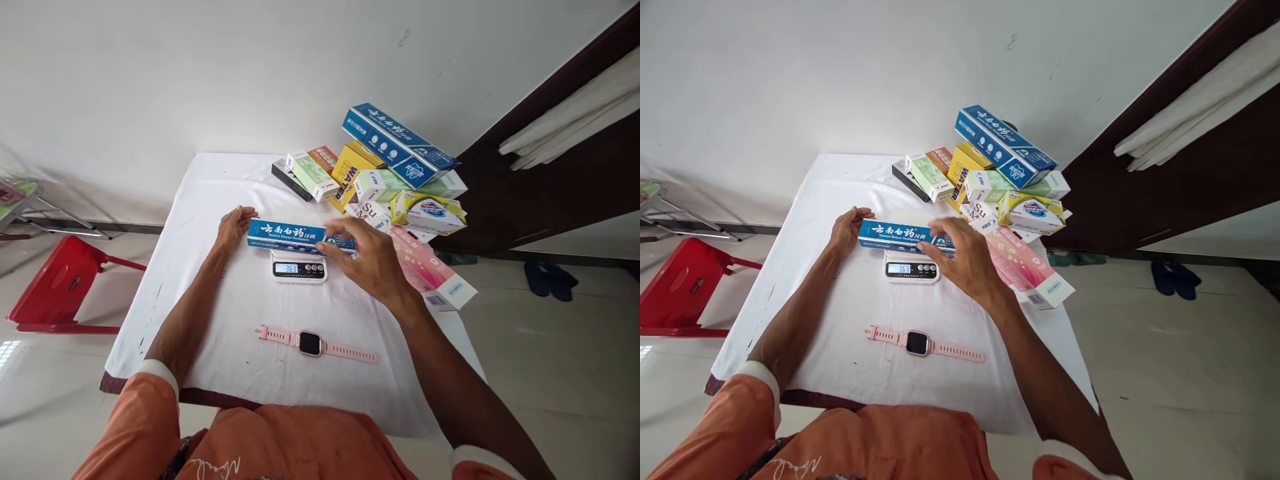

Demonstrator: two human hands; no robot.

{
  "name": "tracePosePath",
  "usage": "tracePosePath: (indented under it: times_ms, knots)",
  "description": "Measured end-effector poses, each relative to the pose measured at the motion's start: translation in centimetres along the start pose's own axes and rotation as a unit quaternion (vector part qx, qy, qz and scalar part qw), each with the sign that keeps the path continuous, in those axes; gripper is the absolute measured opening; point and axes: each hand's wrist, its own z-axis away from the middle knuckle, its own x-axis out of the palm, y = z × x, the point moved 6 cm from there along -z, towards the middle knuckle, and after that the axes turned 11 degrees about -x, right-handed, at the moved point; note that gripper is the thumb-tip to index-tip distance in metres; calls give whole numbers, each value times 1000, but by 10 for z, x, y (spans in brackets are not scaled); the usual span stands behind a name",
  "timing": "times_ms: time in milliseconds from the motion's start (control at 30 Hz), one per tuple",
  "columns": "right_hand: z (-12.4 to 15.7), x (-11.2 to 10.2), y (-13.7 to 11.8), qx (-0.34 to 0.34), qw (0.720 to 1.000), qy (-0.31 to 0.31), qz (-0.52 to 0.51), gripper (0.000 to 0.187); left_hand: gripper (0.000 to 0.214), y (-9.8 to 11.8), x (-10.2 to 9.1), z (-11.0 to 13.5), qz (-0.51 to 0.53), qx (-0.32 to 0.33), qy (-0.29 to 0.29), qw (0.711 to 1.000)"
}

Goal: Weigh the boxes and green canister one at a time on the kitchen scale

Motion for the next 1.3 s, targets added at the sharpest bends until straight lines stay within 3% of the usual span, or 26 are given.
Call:
tracePosePath:
  times_ms: [33,233,333,533,933,1067,1167,1300]
  knots:
    - [15,-6,-1,9,999,33,-18,17,48,0,0,0,-3,2,-1,1000]
    - [92,-6,19,134,973,184,-48,35,49,0,-1,1,-14,4,6,1000]
    - [99,-5,27,143,968,200,-42,36,49,0,-1,3,-21,3,13,1000]
    - [95,-14,26,86,975,206,12,38,46,1,-1,3,-20,4,13,1000]
    - [95,4,18,35,984,168,57,31,45,0,-1,1,-11,-5,10,1000]
    - [76,4,12,-23,984,158,81,5,47,1,1,2,-10,-6,13,1000]
    - [44,9,6,-57,990,93,89,38,48,3,2,4,-12,-4,16,1000]
    - [1,31,0,-50,992,-77,87,69,50,5,2,4,-13,-2,17,1000]
